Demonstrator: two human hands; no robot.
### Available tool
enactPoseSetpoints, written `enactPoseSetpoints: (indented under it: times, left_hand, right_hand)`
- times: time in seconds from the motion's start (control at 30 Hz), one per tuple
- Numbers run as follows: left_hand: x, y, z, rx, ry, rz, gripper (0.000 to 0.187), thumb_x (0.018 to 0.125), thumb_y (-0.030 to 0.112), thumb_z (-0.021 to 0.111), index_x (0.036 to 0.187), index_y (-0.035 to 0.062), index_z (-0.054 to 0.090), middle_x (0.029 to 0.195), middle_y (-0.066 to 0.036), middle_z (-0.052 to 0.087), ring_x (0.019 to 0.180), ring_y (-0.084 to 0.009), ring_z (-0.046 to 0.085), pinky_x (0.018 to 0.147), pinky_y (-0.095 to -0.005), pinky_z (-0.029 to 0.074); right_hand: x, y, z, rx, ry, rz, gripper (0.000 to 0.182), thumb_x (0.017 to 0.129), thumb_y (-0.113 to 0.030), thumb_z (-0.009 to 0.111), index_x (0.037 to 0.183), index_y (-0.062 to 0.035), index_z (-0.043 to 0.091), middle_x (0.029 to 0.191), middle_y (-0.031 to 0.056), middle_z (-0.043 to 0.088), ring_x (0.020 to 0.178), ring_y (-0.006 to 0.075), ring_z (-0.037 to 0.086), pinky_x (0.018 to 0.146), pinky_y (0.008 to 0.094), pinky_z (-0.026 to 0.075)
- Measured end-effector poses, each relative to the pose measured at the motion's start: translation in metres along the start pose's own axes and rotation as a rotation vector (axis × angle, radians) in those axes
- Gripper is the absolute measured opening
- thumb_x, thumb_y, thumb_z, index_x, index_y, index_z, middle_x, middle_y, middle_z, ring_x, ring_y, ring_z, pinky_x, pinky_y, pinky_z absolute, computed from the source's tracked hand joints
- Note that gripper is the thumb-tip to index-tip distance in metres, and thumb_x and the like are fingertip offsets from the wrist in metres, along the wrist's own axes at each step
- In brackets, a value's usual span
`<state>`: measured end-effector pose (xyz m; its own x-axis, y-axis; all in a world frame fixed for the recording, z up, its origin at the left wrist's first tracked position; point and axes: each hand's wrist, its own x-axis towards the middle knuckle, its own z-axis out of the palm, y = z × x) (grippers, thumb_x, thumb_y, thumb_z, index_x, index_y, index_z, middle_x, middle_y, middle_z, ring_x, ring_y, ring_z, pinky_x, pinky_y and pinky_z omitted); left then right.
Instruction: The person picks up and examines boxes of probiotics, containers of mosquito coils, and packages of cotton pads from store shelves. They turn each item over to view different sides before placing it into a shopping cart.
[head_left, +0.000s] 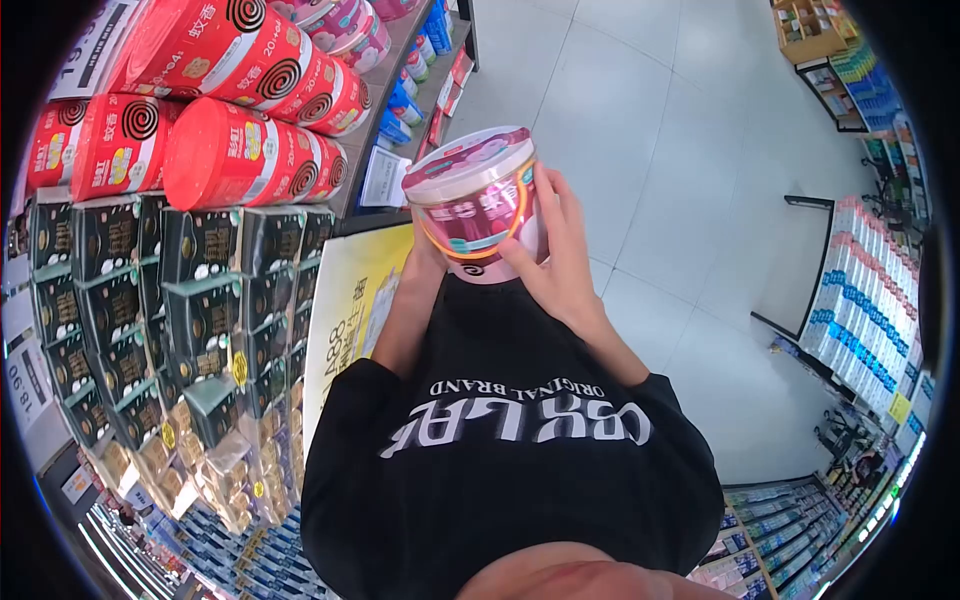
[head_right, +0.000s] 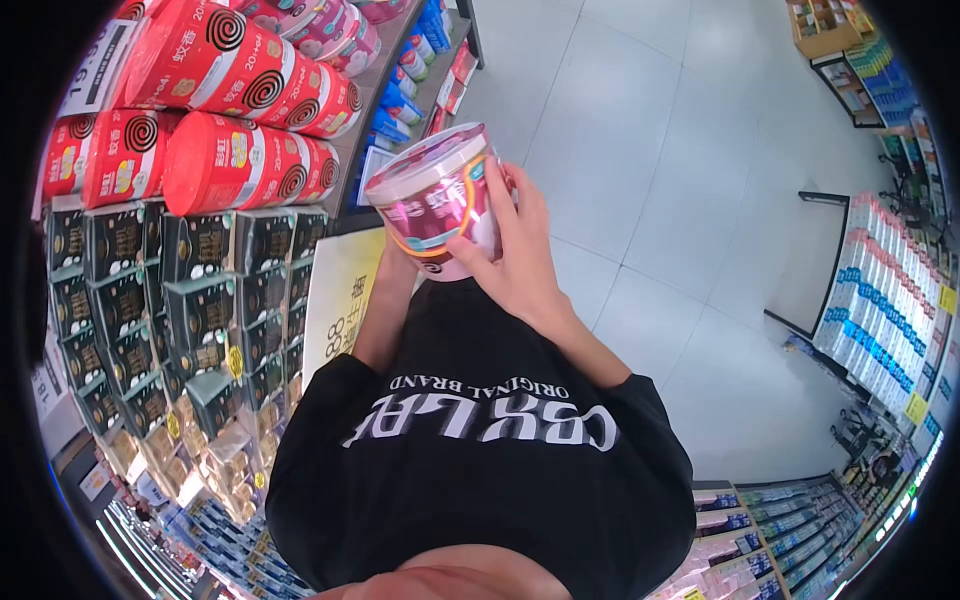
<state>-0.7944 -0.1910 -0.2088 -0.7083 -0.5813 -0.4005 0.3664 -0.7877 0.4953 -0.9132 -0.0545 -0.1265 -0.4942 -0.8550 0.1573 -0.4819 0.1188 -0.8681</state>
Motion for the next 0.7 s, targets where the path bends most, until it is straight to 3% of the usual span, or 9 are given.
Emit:
enactPoseSetpoints:
  times: [0.13, 0.23, 0.43, 0.63, 0.67, 0.7]
  left_hand:
    - [0.054, 0.037, -0.003, -0.075, -0.059, -0.023, 0.079, 0.092, 0.069, 0.030, 0.140, 0.0073, 0.041, 0.136, -0.014, 0.050, 0.124, -0.0278, 0.050, 0.103, -0.0442, 0.042]
    - [0.088, 0.061, 0.001, -0.101, -0.080, -0.047, 0.078, 0.092, 0.068, 0.031, 0.139, 0.0072, 0.042, 0.136, -0.014, 0.051, 0.123, -0.0281, 0.050, 0.103, -0.0444, 0.042]
    - [0.143, 0.098, 0.008, -0.130, -0.103, -0.079, 0.076, 0.093, 0.067, 0.032, 0.138, 0.0069, 0.043, 0.136, -0.013, 0.051, 0.123, -0.0286, 0.051, 0.104, -0.0446, 0.041]
    - [0.185, 0.121, 0.008, -0.304, -0.127, -0.076, 0.071, 0.093, 0.063, 0.036, 0.136, 0.0062, 0.045, 0.135, -0.012, 0.052, 0.120, -0.0287, 0.053, 0.103, -0.0424, 0.041]
    - [0.190, 0.120, 0.012, -0.131, -0.081, 0.028, 0.073, 0.094, 0.062, 0.037, 0.137, 0.0042, 0.043, 0.135, -0.014, 0.052, 0.121, -0.0292, 0.052, 0.104, -0.0433, 0.041]
    - [0.193, 0.121, 0.022, 0.041, -0.033, 0.137, 0.074, 0.094, 0.061, 0.038, 0.138, 0.0022, 0.041, 0.134, -0.016, 0.051, 0.122, -0.0297, 0.051, 0.105, -0.0442, 0.040]
  right_hand:
    - [0.060, -0.018, 0.013, -0.092, -0.047, -0.043, 0.079, 0.074, -0.034, 0.078, 0.140, -0.0073, 0.043, 0.132, 0.0190, 0.036, 0.119, 0.0352, 0.038, 0.100, 0.0429, 0.035]
    - [0.106, -0.019, 0.026, -0.063, 0.029, -0.113, 0.073, 0.074, -0.029, 0.077, 0.136, -0.0050, 0.046, 0.126, 0.0158, 0.038, 0.120, 0.0313, 0.041, 0.101, 0.0412, 0.036]
    - [0.168, -0.012, 0.039, -0.073, 0.073, -0.016, 0.072, 0.076, -0.028, 0.077, 0.137, -0.0064, 0.046, 0.129, 0.0161, 0.039, 0.117, 0.0295, 0.041, 0.094, 0.0402, 0.041]
    - [0.216, 0.029, 0.029, 0.463, 0.020, 0.291, 0.063, 0.093, -0.037, 0.058, 0.144, -0.0053, 0.036, 0.145, 0.0156, 0.037, 0.133, 0.0270, 0.037, 0.104, 0.0378, 0.037]
    - [0.220, 0.041, 0.023, 0.800, -0.050, 0.576, 0.064, 0.096, -0.044, 0.050, 0.144, -0.0045, 0.035, 0.148, 0.0148, 0.036, 0.137, 0.0249, 0.035, 0.106, 0.0373, 0.038]
    - [0.223, 0.054, 0.021, 0.936, -0.037, 0.627, 0.063, 0.096, -0.044, 0.050, 0.143, -0.0041, 0.036, 0.145, 0.0148, 0.039, 0.134, 0.0245, 0.039, 0.105, 0.0380, 0.040]
